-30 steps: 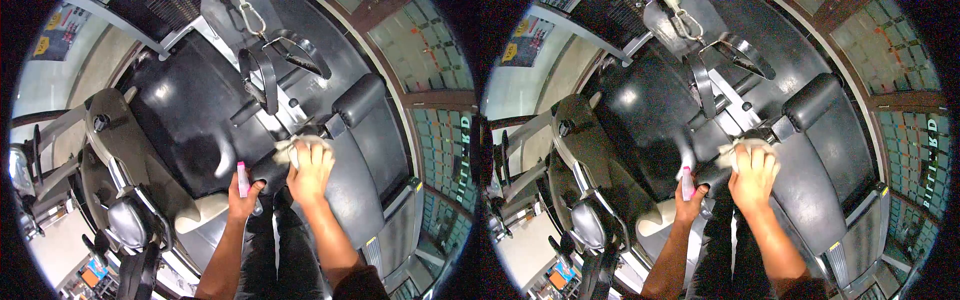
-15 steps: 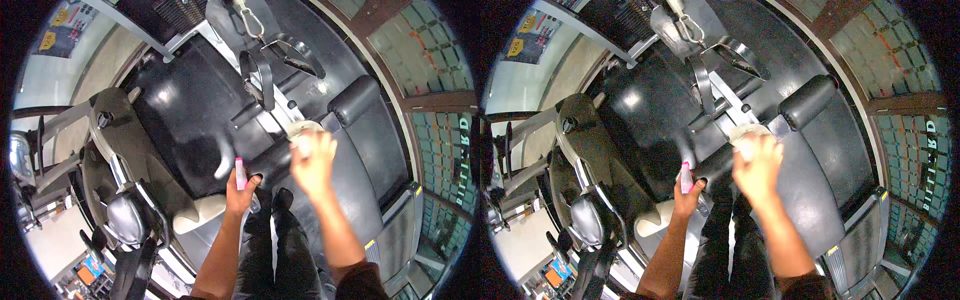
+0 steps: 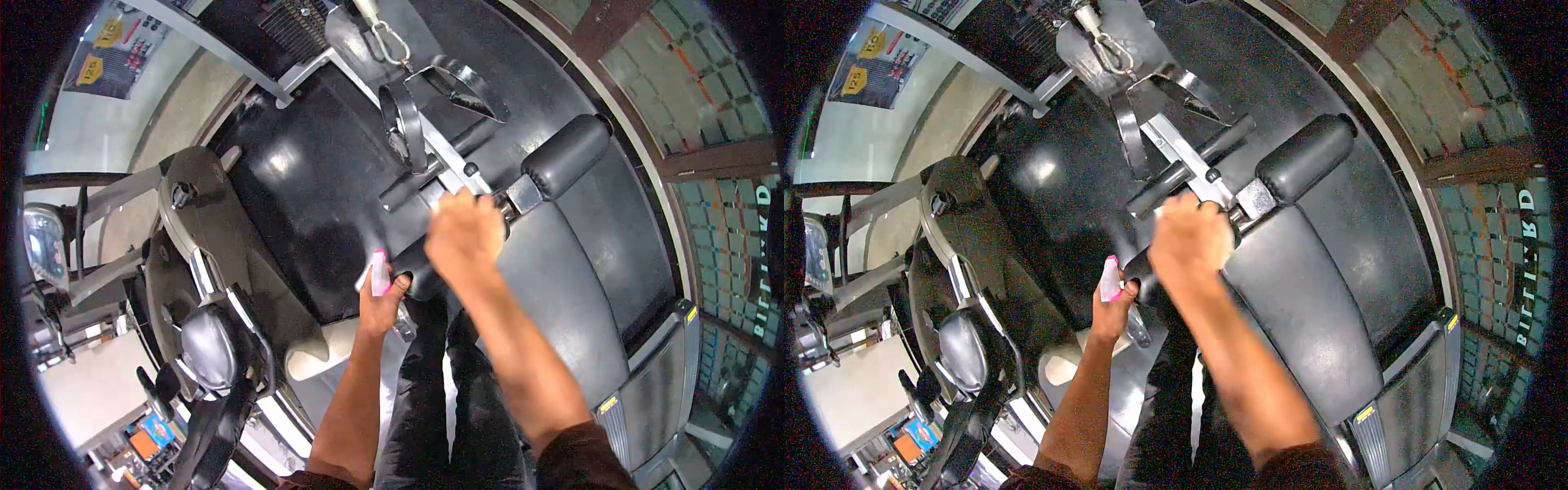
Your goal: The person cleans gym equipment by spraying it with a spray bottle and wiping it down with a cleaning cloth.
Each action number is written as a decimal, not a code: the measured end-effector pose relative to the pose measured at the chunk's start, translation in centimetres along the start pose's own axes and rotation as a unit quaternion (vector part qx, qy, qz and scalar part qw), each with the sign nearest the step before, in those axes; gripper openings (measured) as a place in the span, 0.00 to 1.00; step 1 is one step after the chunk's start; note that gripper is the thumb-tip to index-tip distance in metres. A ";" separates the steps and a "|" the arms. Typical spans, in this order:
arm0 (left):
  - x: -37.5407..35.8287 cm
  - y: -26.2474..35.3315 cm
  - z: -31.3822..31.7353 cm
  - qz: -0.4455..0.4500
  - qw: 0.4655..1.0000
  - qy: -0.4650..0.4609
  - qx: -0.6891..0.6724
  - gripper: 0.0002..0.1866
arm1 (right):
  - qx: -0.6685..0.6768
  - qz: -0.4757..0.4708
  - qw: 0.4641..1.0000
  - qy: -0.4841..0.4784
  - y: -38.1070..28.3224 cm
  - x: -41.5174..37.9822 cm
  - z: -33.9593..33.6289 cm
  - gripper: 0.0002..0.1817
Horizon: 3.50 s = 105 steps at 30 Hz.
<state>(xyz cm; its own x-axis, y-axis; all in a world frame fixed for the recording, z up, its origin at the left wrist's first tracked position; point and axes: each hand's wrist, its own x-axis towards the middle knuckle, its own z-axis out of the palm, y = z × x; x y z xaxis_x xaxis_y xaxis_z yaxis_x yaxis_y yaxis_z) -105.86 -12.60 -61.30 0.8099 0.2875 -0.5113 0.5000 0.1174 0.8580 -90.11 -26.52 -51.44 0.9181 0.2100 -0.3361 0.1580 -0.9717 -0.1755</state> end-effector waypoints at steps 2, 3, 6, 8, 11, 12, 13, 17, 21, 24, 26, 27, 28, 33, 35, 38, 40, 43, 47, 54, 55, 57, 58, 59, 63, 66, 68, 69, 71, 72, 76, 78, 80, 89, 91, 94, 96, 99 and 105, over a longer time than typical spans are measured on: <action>0.1 0.3 0.5 0.082 0.995 -0.002 -0.054 0.24 | 0.055 -0.086 0.994 -0.041 -2.9 -2.2 0.8 0.15; -0.1 1.1 1.1 0.151 0.985 0.002 -0.085 0.17 | 0.092 -0.128 0.985 0.066 -4.2 -3.4 3.3 0.15; -0.1 0.9 -0.1 0.137 0.987 -0.022 0.086 0.19 | 0.167 -0.172 0.968 0.068 -3.9 -4.7 3.2 0.13; 0.5 0.1 0.2 0.100 0.995 0.010 0.020 0.24 | 0.253 -0.103 0.956 0.103 -0.7 -4.6 -0.5 0.13; -0.5 0.3 0.2 -0.006 0.999 0.023 0.031 0.33 | 0.127 -0.037 0.963 0.233 3.2 -1.9 -3.7 0.13; -0.5 0.0 0.8 0.038 0.998 0.039 -0.006 0.32 | 0.084 -0.005 0.954 0.287 3.8 -1.4 -2.8 0.13; -0.5 0.0 0.8 0.034 0.999 0.031 -0.003 0.32 | 0.053 -0.014 0.972 0.230 3.8 -1.1 0.0 0.13; -0.2 0.4 0.8 0.049 0.998 0.033 -0.020 0.22 | 0.112 -0.108 0.967 0.201 1.4 -6.2 2.5 0.15; -0.1 0.2 1.2 0.053 0.996 0.063 -0.027 0.23 | 0.291 -0.226 0.922 0.114 2.0 -13.6 9.3 0.14; -0.6 1.5 0.9 -0.030 0.999 0.037 0.025 0.39 | 0.496 -0.095 0.852 0.138 5.6 -14.6 11.7 0.07; -0.5 2.2 0.6 -0.040 0.992 0.034 0.116 0.38 | 0.657 0.073 0.721 0.206 7.7 -12.6 10.2 0.08; -0.8 1.7 1.1 0.004 0.996 0.055 0.074 0.35 | 0.757 0.149 0.603 0.204 7.8 -10.9 6.8 0.12; -0.6 1.2 0.9 -0.034 0.998 0.041 0.043 0.35 | 0.691 0.213 0.646 0.244 8.5 -9.1 6.1 0.15; -1.0 1.7 1.2 -0.003 0.999 0.036 0.035 0.39 | 0.695 0.308 0.590 0.271 2.1 -4.9 8.6 0.25; -0.8 1.8 1.2 0.004 0.997 0.046 0.055 0.40 | 0.723 0.276 0.591 0.228 0.6 -7.0 8.7 0.25; -0.6 0.5 1.2 0.036 0.997 0.044 0.048 0.42 | 0.664 0.175 0.708 0.164 -1.7 -11.3 12.2 0.22; -0.6 0.9 1.0 0.052 0.998 0.023 0.037 0.44 | 0.726 0.128 0.674 0.048 -0.8 -13.2 12.9 0.23; -0.4 1.9 0.1 -0.012 0.998 0.004 0.066 0.48 | 0.860 0.150 0.479 0.093 3.5 -11.7 11.6 0.20; 0.0 0.4 0.1 0.032 0.999 0.021 0.039 0.48 | 0.800 0.317 0.454 0.231 7.0 -6.1 11.9 0.22; 0.7 -0.1 -0.6 0.021 0.999 -0.043 0.008 0.46 | 0.668 0.185 0.713 0.106 -2.0 -12.6 11.5 0.26; 0.8 -0.4 -0.9 0.029 0.998 -0.053 0.012 0.44 | 0.629 0.101 0.765 0.096 -2.1 -14.6 12.5 0.23; 0.7 0.3 -0.2 0.063 0.997 -0.054 -0.002 0.42 | 0.366 -0.180 0.878 0.249 0.2 -14.7 13.5 0.24; 0.5 0.8 0.0 0.080 0.995 -0.050 -0.007 0.41 | 0.477 -0.098 0.854 0.182 1.4 -14.5 13.1 0.22; 0.2 1.8 -0.2 0.043 0.997 -0.066 0.000 0.39 | 0.596 0.000 0.792 0.129 2.2 -13.8 11.1 0.19; 0.4 1.8 -0.5 0.001 0.998 -0.055 0.012 0.42 | 0.786 0.137 0.565 0.212 2.6 -9.2 2.2 0.13; 0.0 1.4 0.1 0.026 0.999 0.002 -0.022 0.27 | 0.551 0.112 0.779 0.279 2.7 -5.2 2.6 0.23; 0.0 2.5 0.1 0.018 1.000 -0.002 0.011 0.26 | 0.089 0.059 0.953 0.285 1.4 -3.8 3.5 0.30; 0.2 1.8 -0.1 0.018 1.000 -0.012 -0.004 0.25 | 0.170 0.046 0.922 0.346 1.7 -3.3 5.3 0.30; 0.6 1.6 -0.3 0.030 0.999 -0.030 -0.002 0.26 | 0.186 0.068 0.915 0.353 1.7 -3.3 6.0 0.29; 0.3 2.2 -0.3 0.030 0.999 -0.026 -0.006 0.26 | 0.193 0.078 0.912 0.352 1.4 -3.5 6.2 0.28; 0.9 1.6 -0.8 0.003 0.999 -0.052 0.012 0.25 | 0.126 0.094 0.926 0.343 -1.2 -4.2 6.4 0.26; 0.8 1.6 -0.7 -0.002 0.999 -0.043 0.000 0.25 | 0.157 0.059 0.930 0.326 -2.5 -5.6 7.1 0.24; 0.9 0.7 -0.8 0.003 0.998 -0.053 -0.046 0.26 | 0.138 -0.001 0.960 0.243 -4.1 -8.1 7.2 0.22; 1.3 1.5 -1.0 -0.009 0.998 -0.062 -0.006 0.25 | 0.298 -0.032 0.913 0.278 1.7 -5.0 0.3 0.21; 1.2 0.9 -1.0 -0.009 0.998 -0.063 -0.026 0.25 | 0.253 0.045 0.922 0.289 2.0 -4.1 2.9 0.24; 1.4 0.7 -0.7 -0.014 0.994 -0.073 -0.080 0.25 | 0.229 0.033 0.935 0.269 0.0 -6.1 6.8 0.26; 1.7 1.1 -0.6 -0.001 0.994 -0.073 -0.086 0.25 | 0.270 0.015 0.942 0.198 -1.0 -8.1 7.1 0.28; 1.8 2.3 -0.9 0.008 0.996 -0.078 -0.042 0.26 | 0.238 -0.064 0.953 0.176 -1.6 -9.1 6.9 0.26; 1.6 0.4 -2.1 -0.063 0.995 -0.069 -0.039 0.22 | 0.234 -0.082 0.968 0.038 -0.8 -7.0 2.8 0.27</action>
<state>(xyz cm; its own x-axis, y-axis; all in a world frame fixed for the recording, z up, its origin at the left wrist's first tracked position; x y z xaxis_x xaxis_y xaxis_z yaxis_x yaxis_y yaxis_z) -104.99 -10.07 -61.62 0.7800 0.1328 -0.6115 0.5789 0.2181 0.7857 -97.64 -26.96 -51.54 0.9214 0.3314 -0.2031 0.1378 -0.7670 -0.6267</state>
